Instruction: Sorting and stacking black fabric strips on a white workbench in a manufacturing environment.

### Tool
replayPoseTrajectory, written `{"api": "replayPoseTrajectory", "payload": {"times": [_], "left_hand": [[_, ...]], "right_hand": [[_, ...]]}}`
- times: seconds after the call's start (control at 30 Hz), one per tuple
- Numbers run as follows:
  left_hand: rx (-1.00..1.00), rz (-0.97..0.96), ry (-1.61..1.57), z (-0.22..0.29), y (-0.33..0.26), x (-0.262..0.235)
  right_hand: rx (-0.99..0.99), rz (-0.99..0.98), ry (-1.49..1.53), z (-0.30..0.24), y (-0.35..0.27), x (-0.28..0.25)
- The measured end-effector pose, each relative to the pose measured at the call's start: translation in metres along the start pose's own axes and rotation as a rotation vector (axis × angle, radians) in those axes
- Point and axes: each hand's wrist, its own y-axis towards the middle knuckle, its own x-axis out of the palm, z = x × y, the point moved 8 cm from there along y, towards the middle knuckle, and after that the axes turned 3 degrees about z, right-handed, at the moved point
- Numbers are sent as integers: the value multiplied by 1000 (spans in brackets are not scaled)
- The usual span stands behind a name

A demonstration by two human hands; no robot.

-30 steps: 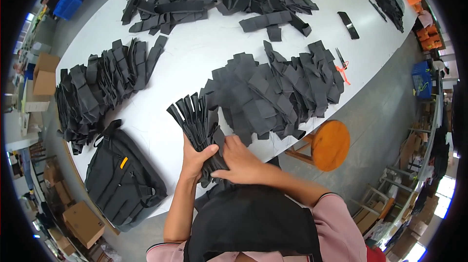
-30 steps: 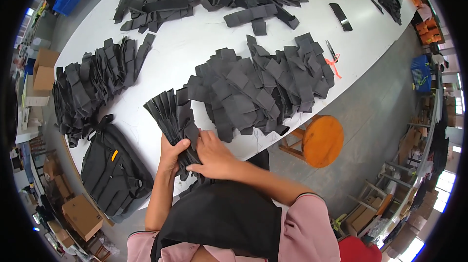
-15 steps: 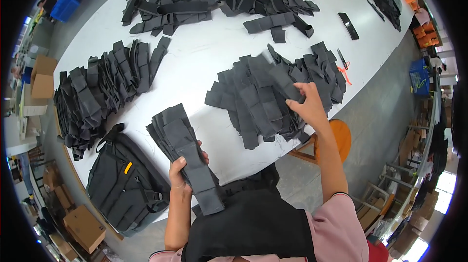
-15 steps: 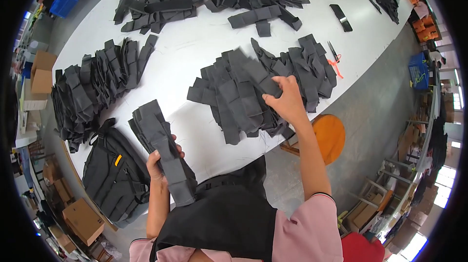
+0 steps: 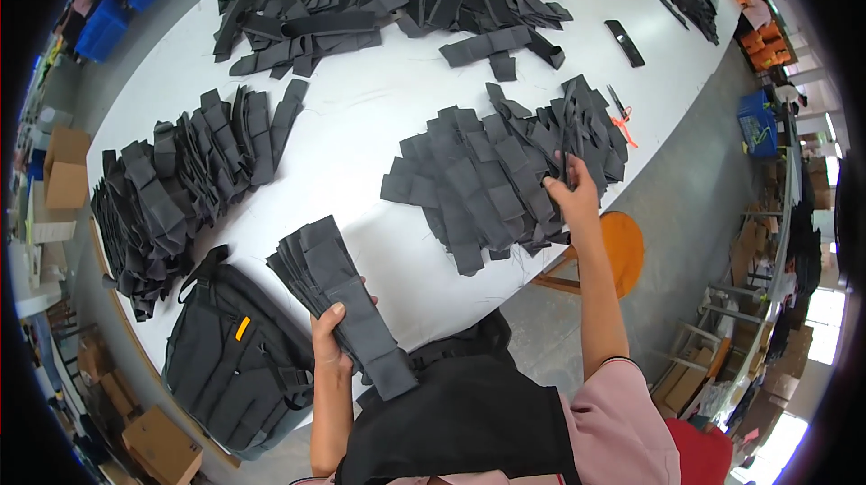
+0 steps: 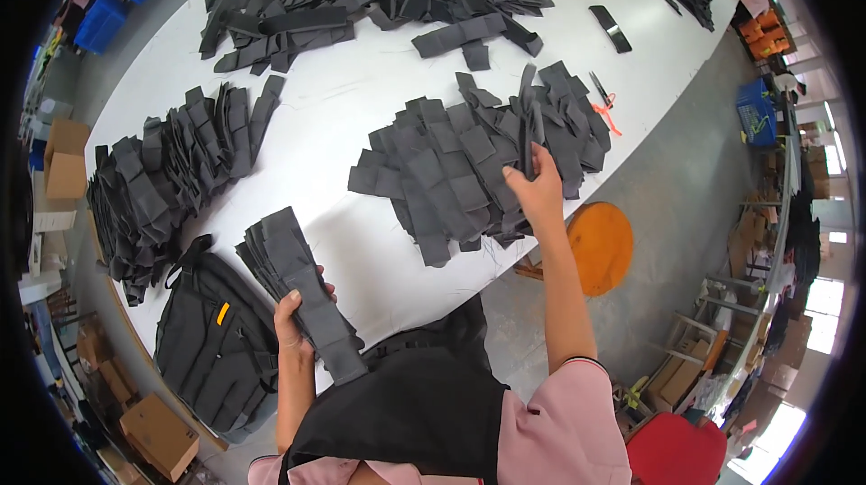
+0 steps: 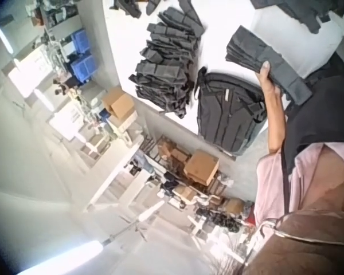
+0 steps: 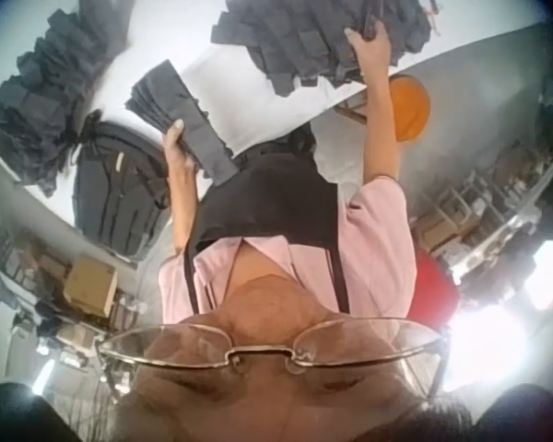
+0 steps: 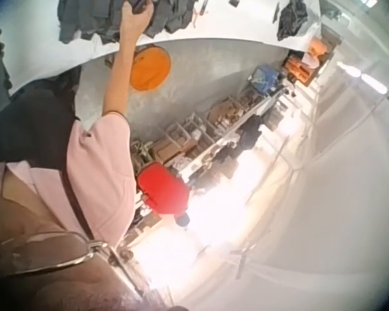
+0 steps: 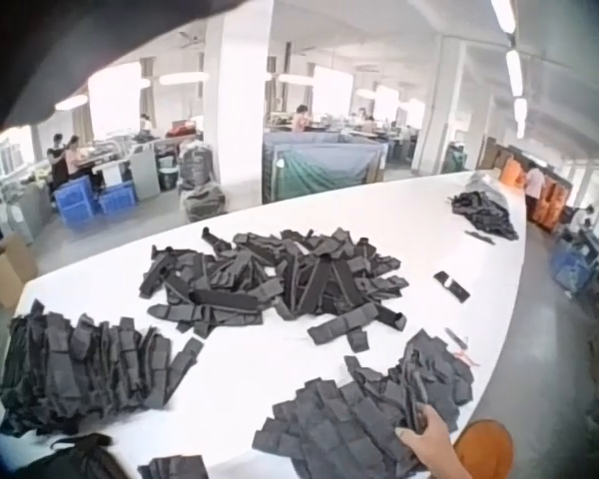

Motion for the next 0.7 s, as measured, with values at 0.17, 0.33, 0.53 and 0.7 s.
{"api": "replayPoseTrajectory", "payload": {"times": [0.17, 0.33, 0.53, 0.7], "left_hand": [[-36, -41, 4, -1, 0, 13], [1, -51, 63, 4, -5, 18], [-66, -264, -238, 9, 0, 16], [-32, -101, -8, 9, 5, 13]], "right_hand": [[-203, 77, -618, 3, -15, 24], [-41, 44, -571, -9, -15, -2], [-66, -580, 872, -58, -57, -17], [123, -331, 406, -32, -66, -13]]}}
